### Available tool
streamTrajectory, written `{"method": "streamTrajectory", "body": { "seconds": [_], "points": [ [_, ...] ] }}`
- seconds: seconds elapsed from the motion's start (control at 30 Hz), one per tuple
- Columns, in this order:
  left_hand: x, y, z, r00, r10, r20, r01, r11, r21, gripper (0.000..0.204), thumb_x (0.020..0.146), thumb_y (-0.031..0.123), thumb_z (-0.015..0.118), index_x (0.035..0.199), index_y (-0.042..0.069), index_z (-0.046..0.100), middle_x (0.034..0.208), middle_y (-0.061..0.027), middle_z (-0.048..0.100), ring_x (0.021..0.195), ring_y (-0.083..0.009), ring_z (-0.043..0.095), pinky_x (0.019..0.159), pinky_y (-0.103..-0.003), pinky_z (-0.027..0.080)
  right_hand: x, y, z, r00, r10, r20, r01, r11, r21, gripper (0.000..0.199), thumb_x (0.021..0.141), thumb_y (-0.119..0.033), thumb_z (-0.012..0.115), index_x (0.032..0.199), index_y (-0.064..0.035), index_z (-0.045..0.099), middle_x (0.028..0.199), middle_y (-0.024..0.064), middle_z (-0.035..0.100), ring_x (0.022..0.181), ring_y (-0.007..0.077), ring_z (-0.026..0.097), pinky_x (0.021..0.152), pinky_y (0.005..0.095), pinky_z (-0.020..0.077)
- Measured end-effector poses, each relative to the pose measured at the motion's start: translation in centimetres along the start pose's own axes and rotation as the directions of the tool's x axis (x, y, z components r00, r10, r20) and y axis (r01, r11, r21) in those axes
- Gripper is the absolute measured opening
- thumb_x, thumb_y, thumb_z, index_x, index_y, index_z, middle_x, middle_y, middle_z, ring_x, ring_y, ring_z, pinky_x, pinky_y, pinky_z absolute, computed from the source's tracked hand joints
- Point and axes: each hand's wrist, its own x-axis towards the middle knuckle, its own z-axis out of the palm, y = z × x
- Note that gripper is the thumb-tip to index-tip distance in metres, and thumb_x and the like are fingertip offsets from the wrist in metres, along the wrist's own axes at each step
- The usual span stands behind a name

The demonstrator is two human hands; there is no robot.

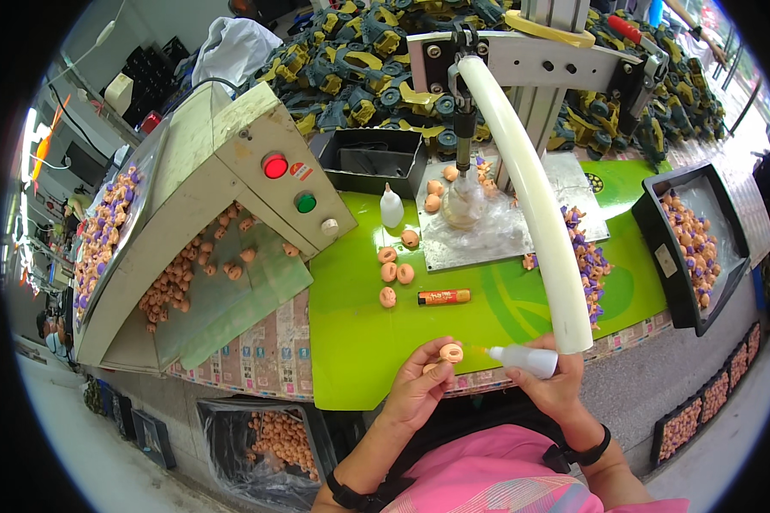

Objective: Applying glue to small plastic pieces and attaching them to larger components at a manufacturing workstation.

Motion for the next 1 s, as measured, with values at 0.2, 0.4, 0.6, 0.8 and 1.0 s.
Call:
{"method": "streamTrajectory", "body": {
  "seconds": [0.2, 0.4, 0.6, 0.8, 1.0],
  "points": [
    [-0.1, 0.1, -0.3, 0.999, 0.02, 0.03, -0.019, 0.999, -0.047, 0.041, 0.087, 0.002, 0.063, 0.126, 0.012, 0.056, 0.118, -0.0055, 0.058, 0.076, -0.011, 0.053, 0.071, -0.027, 0.046, 1.8, 2.0, 2.3, 0.997, -0.021, 0.069, 0.026, 0.997, -0.071, 0.037, 0.071, -0.005, 0.078, 0.105, -0.0039, 0.061, 0.1, 0.0112, 0.063, 0.093, 0.0242, 0.062, 0.083, 0.0329, 0.0482],
    [-0.5, 0.2, 0.0, 0.998, 0.061, -0.002, -0.061, 0.994, -0.09, 0.04, 0.086, -0.004, 0.062, 0.124, 0.007, 0.055, 0.119, -0.0081, 0.057, 0.082, -0.0127, 0.055, 0.072, -0.027, 0.047, 2.3, 4.3, 5.0, 0.985, -0.052, 0.167, 0.061, 0.997, -0.051, 0.04, 0.076, -0.008, 0.075, 0.113, -0.0053, 0.06, 0.108, 0.0115, 0.064, 0.103, 0.0259, 0.06, 0.089, 0.0355, 0.0463],
    [-1.6, 0.5, -1.2, 0.997, 0.073, -0.006, -0.074, 0.991, -0.108, 0.039, 0.083, -0.006, 0.064, 0.118, 0.01, 0.06, 0.124, -0.0104, 0.058, 0.095, -0.0162, 0.058, 0.072, -0.03, 0.048, 3.7, 1.0, 3.2, 0.973, -0.088, 0.214, 0.101, 0.994, -0.051, 0.049, 0.073, -0.005, 0.073, 0.12, -0.006, 0.058, 0.114, 0.0147, 0.063, 0.112, 0.0322, 0.056, 0.096, 0.0403, 0.0436],
    [-2.0, 0.9, 0.3, 0.999, 0.038, -0.01, -0.039, 0.998, -0.054, 0.041, 0.081, -0.009, 0.063, 0.117, 0.011, 0.062, 0.111, -0.0079, 0.063, 0.081, -0.0133, 0.056, 0.07, -0.028, 0.047, 9.0, 3.5, -2.7, 0.941, -0.334, 0.047, 0.311, 0.803, -0.508, 0.028, 0.075, 0.001, 0.065, 0.103, -0.0048, 0.065, 0.11, 0.01, 0.064, 0.098, 0.03, 0.057, 0.086, 0.0395, 0.0452],
    [-1.6, 0.1, 1.6, 0.996, -0.04, 0.077, 0.046, 0.997, -0.069, 0.041, 0.082, -0.005, 0.065, 0.12, 0.009, 0.061, 0.117, -0.0084, 0.061, 0.082, -0.0126, 0.056, 0.071, -0.028, 0.045, 11.2, 6.8, -1.9, 0.944, -0.247, 0.219, 0.329, 0.68, -0.655, 0.011, 0.079, -0.005, 0.061, 0.088, -0.0077, 0.067, 0.092, 0.004, 0.064, 0.09, 0.0256, 0.056, 0.08, 0.0383, 0.0446]
  ]
}}
